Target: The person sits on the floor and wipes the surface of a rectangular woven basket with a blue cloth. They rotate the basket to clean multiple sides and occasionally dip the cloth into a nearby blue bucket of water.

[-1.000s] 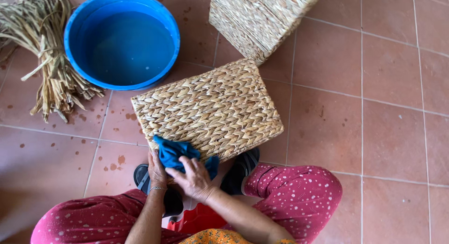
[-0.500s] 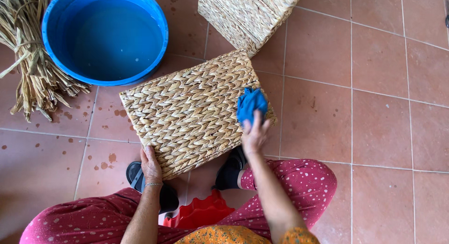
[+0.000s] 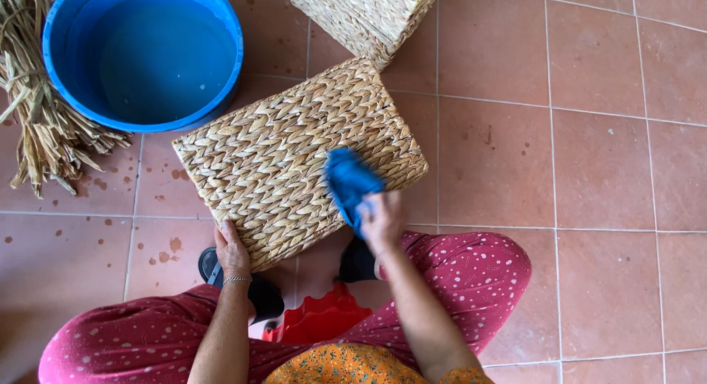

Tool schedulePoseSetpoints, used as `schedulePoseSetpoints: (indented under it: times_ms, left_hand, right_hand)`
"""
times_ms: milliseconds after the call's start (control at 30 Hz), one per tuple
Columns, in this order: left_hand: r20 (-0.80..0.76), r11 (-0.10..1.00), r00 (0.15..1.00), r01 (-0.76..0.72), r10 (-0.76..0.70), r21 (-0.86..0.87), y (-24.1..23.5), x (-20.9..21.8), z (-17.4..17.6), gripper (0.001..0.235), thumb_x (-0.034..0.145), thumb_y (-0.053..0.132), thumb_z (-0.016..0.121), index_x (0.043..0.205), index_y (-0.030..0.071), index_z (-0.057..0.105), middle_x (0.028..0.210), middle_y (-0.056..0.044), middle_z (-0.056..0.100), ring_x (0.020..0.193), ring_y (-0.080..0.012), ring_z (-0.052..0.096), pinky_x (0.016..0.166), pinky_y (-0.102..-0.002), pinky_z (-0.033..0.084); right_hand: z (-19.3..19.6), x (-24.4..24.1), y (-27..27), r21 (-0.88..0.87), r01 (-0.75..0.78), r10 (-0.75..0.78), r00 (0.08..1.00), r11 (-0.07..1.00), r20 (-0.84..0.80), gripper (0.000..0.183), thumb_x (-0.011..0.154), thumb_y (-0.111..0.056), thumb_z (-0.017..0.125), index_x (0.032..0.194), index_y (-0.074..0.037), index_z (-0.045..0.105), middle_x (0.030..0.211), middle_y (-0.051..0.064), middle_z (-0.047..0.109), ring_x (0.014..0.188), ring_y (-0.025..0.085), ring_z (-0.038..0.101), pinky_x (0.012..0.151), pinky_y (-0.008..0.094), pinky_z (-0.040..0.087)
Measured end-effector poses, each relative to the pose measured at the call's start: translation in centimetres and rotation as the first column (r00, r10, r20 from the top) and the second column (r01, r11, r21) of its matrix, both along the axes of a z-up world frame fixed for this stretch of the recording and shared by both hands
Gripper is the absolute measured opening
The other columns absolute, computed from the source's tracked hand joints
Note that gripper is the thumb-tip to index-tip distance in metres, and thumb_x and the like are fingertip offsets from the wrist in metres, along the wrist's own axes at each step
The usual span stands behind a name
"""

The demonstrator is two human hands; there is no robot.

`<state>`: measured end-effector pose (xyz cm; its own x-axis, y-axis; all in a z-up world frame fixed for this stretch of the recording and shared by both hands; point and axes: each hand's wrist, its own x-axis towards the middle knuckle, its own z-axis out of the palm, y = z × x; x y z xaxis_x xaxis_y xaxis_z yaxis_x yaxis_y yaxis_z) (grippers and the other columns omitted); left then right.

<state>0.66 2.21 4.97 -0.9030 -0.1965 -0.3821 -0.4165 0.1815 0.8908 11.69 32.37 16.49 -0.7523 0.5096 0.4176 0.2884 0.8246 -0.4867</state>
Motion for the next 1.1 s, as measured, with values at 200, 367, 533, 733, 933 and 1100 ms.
schedulePoseSetpoints:
  times_ms: [200, 367, 533, 733, 933, 1100]
  left_hand:
    - [-0.003, 0.996, 0.999, -0.041, 0.041, 0.084, 0.4, -0.3, 0.5, 0.062, 0.103, 0.053, 0.048, 0.148, 0.010, 0.051, 0.136, -0.014, 0.063, 0.122, -0.0222, 0.058, 0.104, -0.035, 0.044]
    - [0.056, 0.998, 0.997, -0.062, 0.060, 0.029, 0.5, -0.2, 1.1, 0.065, 0.102, 0.055, 0.048, 0.150, 0.011, 0.049, 0.138, -0.014, 0.061, 0.124, -0.0224, 0.057, 0.105, -0.035, 0.043]
    - [0.071, 0.997, 0.996, -0.061, 0.058, 0.043, 0.4, -0.3, 0.8, 0.066, 0.102, 0.056, 0.048, 0.150, 0.011, 0.049, 0.138, -0.013, 0.061, 0.123, -0.0221, 0.057, 0.104, -0.036, 0.043]
    - [0.031, 0.992, 0.997, -0.071, 0.068, 0.103, 0.3, -0.5, 0.2, 0.065, 0.102, 0.056, 0.050, 0.146, 0.009, 0.052, 0.134, -0.014, 0.063, 0.121, -0.0229, 0.058, 0.103, -0.035, 0.044]
    - [0.045, 0.999, 0.998, -0.050, 0.049, 0.009, 0.5, -0.4, 1.3, 0.064, 0.101, 0.057, 0.049, 0.147, 0.012, 0.052, 0.134, -0.014, 0.064, 0.122, -0.0237, 0.059, 0.103, -0.036, 0.045]
    - [0.075, 0.997, 0.996, -0.043, 0.048, -0.059, 0.7, -0.1, 1.7, 0.064, 0.101, 0.056, 0.049, 0.147, 0.012, 0.053, 0.132, -0.015, 0.065, 0.122, -0.0245, 0.060, 0.103, -0.037, 0.044]
  right_hand:
    - [-1.7, -1.9, 11.1, 0.072, 0.236, -0.217, 0.955, 0.969, -0.202, 0.035, 0.071, -0.011, 0.080, 0.100, -0.011, 0.060, 0.137, 0.031, 0.050, 0.117, 0.047, 0.057, 0.093, 0.051, 0.052]
    - [-3.1, -1.5, 3.5, 0.042, -0.027, 0.027, 1.000, 0.999, 0.007, 0.022, 0.085, -0.004, 0.071, 0.100, -0.011, 0.056, 0.148, 0.017, 0.058, 0.134, 0.044, 0.053, 0.104, 0.049, 0.051]
    - [-0.2, -0.3, -6.6, -0.020, -0.358, 0.359, 0.932, 0.933, 0.052, 0.025, 0.081, -0.004, 0.074, 0.098, -0.009, 0.056, 0.134, 0.015, 0.064, 0.127, 0.049, 0.054, 0.103, 0.050, 0.050]
    - [5.7, -2.6, -4.6, -0.517, -0.315, 0.300, 0.947, 0.796, -0.114, 0.029, 0.082, -0.010, 0.084, 0.102, -0.011, 0.064, 0.117, 0.011, 0.071, 0.107, 0.029, 0.068, 0.092, 0.041, 0.058]
    - [7.3, -2.2, 0.8, -0.623, -0.464, 0.241, 0.879, 0.630, -0.412, 0.036, 0.078, -0.009, 0.085, 0.097, -0.010, 0.055, 0.122, 0.007, 0.058, 0.117, 0.026, 0.061, 0.094, 0.041, 0.055]
    - [4.2, -0.7, 2.3, -0.486, -0.100, 0.136, 0.990, 0.868, 0.039, 0.043, 0.084, -0.032, 0.087, 0.110, -0.013, 0.059, 0.114, 0.011, 0.067, 0.119, 0.031, 0.067, 0.115, 0.046, 0.052]
